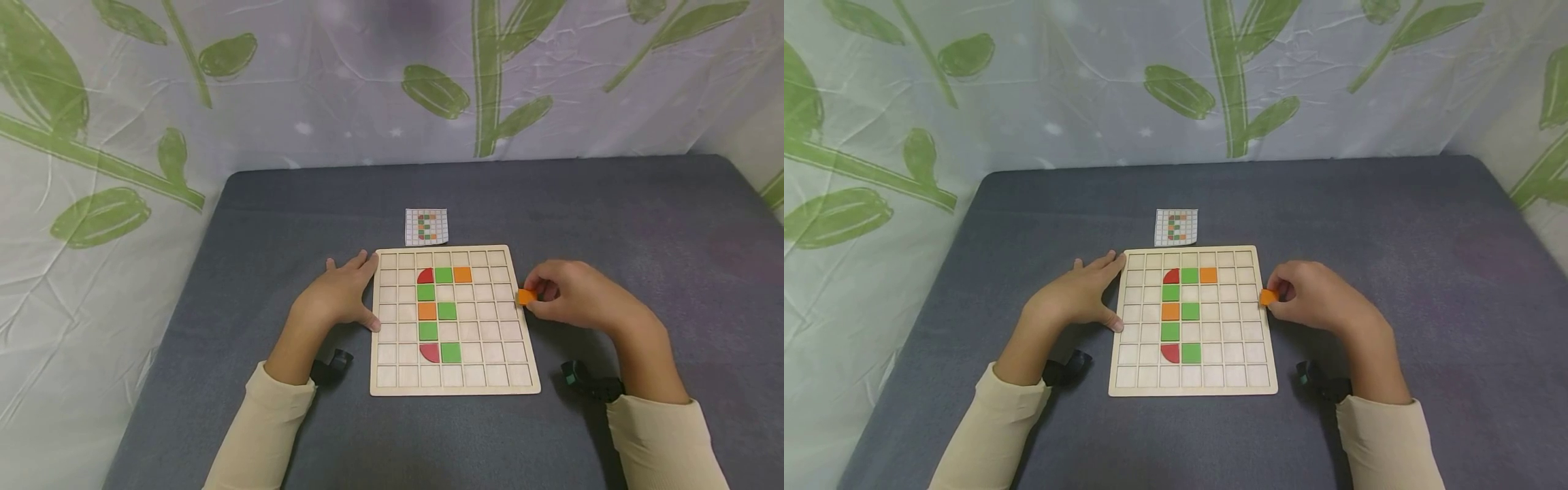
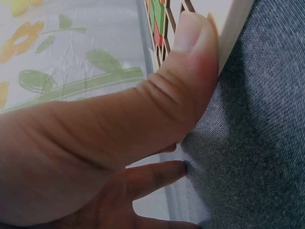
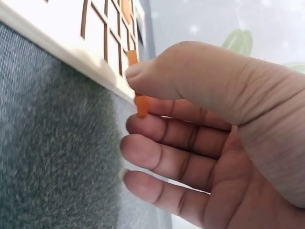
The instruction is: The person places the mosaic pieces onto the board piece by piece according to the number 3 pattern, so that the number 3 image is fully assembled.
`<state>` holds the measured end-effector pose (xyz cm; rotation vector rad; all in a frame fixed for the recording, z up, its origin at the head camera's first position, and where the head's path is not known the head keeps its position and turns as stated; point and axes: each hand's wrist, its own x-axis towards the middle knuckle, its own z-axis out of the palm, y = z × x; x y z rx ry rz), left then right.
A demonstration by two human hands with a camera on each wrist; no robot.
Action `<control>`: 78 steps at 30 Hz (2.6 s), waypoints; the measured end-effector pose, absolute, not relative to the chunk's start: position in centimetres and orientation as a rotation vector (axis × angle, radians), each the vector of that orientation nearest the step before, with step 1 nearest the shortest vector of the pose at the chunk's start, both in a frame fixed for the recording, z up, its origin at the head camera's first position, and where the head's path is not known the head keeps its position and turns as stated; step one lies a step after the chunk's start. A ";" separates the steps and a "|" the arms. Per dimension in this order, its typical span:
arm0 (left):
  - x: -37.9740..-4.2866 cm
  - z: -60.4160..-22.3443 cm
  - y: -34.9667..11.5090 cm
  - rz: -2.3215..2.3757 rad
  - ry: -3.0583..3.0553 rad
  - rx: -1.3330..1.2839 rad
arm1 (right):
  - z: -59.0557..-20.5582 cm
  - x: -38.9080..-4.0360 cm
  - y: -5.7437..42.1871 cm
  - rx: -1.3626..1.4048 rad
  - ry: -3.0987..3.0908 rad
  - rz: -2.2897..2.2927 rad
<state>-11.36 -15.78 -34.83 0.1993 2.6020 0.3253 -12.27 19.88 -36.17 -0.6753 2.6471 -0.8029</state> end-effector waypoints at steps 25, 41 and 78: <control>-11.4 -35.0 -15.9 0.322 2.605 0.203 | -34.9 -10.3 15.5 -0.914 2.366 -0.818; -11.4 -35.0 -15.7 0.321 2.606 0.206 | -35.5 -9.2 13.0 -1.013 2.358 -0.735; -11.6 -35.1 -15.8 0.297 2.606 0.205 | -35.9 -8.3 11.5 -1.003 2.504 -0.545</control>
